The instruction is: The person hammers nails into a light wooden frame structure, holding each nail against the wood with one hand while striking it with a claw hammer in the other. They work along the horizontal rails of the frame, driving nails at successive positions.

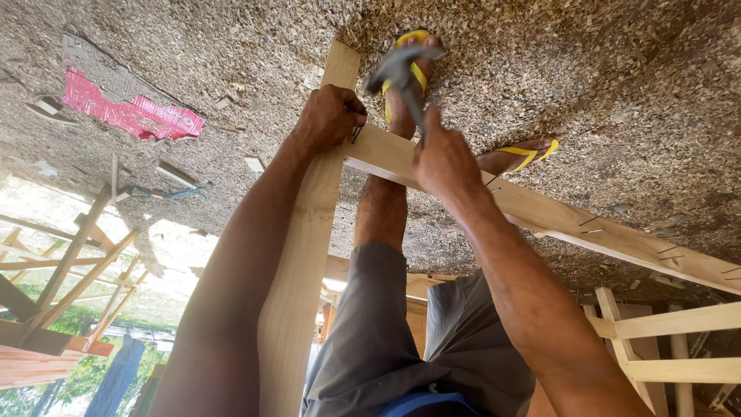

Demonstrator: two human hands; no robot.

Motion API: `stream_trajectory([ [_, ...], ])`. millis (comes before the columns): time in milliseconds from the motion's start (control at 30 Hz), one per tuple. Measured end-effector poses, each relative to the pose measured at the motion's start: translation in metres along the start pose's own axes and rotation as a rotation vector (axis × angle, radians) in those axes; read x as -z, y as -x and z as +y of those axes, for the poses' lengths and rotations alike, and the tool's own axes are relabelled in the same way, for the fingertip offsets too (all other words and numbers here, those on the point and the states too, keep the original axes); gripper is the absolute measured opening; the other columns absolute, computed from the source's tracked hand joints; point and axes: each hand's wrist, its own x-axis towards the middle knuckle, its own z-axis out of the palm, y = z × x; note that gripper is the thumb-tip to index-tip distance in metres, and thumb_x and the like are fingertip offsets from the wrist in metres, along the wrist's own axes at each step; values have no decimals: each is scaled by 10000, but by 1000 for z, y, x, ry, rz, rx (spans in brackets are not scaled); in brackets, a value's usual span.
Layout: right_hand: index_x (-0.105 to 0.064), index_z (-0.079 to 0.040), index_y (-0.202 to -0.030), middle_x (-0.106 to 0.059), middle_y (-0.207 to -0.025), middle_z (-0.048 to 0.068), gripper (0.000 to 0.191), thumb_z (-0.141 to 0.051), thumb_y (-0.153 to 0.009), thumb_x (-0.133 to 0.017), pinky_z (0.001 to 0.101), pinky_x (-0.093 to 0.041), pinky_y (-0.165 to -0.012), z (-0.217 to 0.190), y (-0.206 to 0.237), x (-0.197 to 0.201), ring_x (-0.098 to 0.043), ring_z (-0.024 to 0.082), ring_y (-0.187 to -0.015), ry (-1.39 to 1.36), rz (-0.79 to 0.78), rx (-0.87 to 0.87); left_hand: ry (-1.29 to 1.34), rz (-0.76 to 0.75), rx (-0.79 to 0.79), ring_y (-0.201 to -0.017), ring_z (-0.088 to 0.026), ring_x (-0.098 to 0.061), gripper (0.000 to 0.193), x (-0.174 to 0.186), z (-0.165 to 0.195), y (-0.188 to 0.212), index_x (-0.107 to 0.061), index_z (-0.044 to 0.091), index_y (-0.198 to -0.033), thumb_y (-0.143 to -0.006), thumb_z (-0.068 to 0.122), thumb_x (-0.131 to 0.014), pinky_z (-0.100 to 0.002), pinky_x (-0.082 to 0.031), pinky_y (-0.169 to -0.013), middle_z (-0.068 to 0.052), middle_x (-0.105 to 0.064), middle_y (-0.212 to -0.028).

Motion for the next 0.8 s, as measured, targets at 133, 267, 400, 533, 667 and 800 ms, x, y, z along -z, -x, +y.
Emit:
stream_trajectory([
  [133, -404, -14, -1279, -668, -714, 118, 406, -80, -955, -640, 370, -517, -410, 9, -2, 14, -691, 256, -549, 107, -85, -15, -7, -14, 23, -820, -235, -767, 184, 0, 0, -1, -800, 60, -979, -828, 162, -816, -376, -595, -787, -120, -792, -910],
  [267, -424, 12, -1252, -665, -751, 127, 298, -111, -1053, -607, 315, -564, -436, 18, -9, 41, -705, 221, -573, -73, 232, 7, -16, 13, -32, -842, -235, -766, 175, -1, -5, 0, -811, 70, -991, -837, 154, -809, -361, -596, -815, -121, -789, -933],
  [400, -337, 72, -1388, -674, -743, 145, 491, -98, -1009, -600, 356, -565, -481, 4, -10, 32, -712, 258, -616, -4, 148, -20, -27, 12, -28, -835, -241, -763, 212, 0, -4, 0, -803, 82, -998, -803, 162, -820, -369, -595, -796, -106, -788, -952],
  [533, -306, 38, -1481, -663, -755, 128, 607, -111, -973, -602, 398, -558, -458, -4, -9, 32, -718, 276, -610, 111, -274, -93, -41, -14, -14, -833, -249, -772, 187, 1, -1, 0, -803, 80, -999, -828, 155, -798, -380, -600, -814, -125, -791, -927],
  [667, -398, 45, -1415, -671, -787, 135, 471, -170, -1045, -595, 337, -568, -485, 7, -17, 50, -716, 245, -632, -10, 91, -69, -32, -3, -35, -834, -255, -770, 165, 0, -2, 4, -805, 90, -984, -832, 150, -782, -381, -603, -812, -120, -790, -923],
  [800, -391, 52, -1378, -677, -756, 117, 432, -150, -1033, -555, 328, -579, -421, 8, -18, 34, -710, 224, -562, -200, 253, -104, -93, 4, -21, -849, -278, -759, 152, 2, -2, 5, -810, 95, -957, -819, 157, -792, -394, -593, -839, -126, -785, -930],
])
